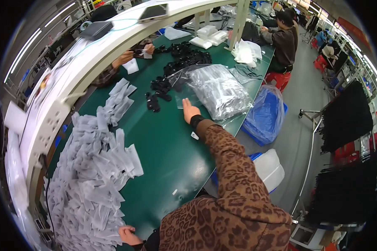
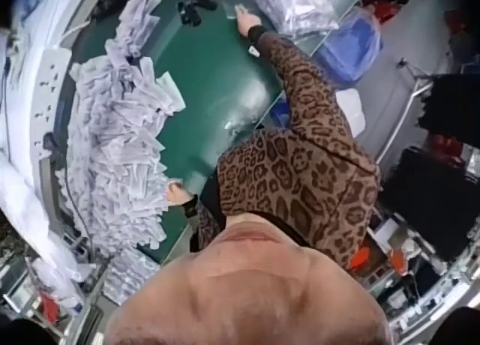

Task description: The person packages items by hand, picking up a plastic bag, placing several small white-wrapped objects into it one at a time, and then setting the filled bag aside on the table.

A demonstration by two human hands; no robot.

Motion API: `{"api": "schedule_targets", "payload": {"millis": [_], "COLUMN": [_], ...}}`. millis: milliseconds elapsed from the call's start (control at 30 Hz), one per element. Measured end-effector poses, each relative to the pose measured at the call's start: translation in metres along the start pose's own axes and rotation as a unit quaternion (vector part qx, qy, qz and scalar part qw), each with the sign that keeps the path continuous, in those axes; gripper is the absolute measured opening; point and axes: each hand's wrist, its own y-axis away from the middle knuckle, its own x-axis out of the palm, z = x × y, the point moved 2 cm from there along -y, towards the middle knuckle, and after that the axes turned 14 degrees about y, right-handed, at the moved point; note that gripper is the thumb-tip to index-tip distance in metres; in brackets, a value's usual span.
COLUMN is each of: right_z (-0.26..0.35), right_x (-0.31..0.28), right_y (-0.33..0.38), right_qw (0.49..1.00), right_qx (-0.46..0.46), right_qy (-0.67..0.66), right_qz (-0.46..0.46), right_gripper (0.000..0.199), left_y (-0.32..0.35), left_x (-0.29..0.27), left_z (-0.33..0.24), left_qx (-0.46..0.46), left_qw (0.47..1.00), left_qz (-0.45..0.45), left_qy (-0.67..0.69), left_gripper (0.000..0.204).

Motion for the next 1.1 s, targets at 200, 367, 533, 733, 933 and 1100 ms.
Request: {"api": "schedule_targets", "payload": {"millis": [200,367,533,733,933,1100], "right_z": [0.023,0.048,0.100,0.096,0.071,0.080], "right_x": [0.026,0.002,-0.125,-0.149,-0.152,-0.157], "right_y": [-0.019,0.010,0.116,0.184,0.199,0.213], "right_qw": [0.996,0.987,0.870,0.805,0.824,0.824], "right_qx": [-0.029,-0.023,-0.232,-0.319,-0.309,-0.269], "right_qy": [-0.020,-0.142,-0.420,-0.491,-0.446,-0.443], "right_qz": [0.084,0.070,0.111,0.095,0.166,0.231], "right_gripper": [0.019,0.007,0.011,0.013,0.011,0.017], "left_y": [-0.035,-0.043,-0.047,-0.049,-0.035,-0.021], "left_x": [0.128,0.208,0.249,0.256,0.265,0.241], "left_z": [-0.038,-0.030,0.009,0.066,0.037,0.067], "left_qx": [-0.041,-0.182,-0.457,-0.461,-0.569,-0.526], "left_qw": [0.988,0.947,0.841,0.842,0.773,0.783], "left_qz": [0.143,0.255,0.197,0.199,0.079,0.114], "left_qy": [0.030,0.070,0.213,0.195,0.270,0.312], "left_gripper": [0.017,0.016,0.062,0.043,0.020,0.017]}}
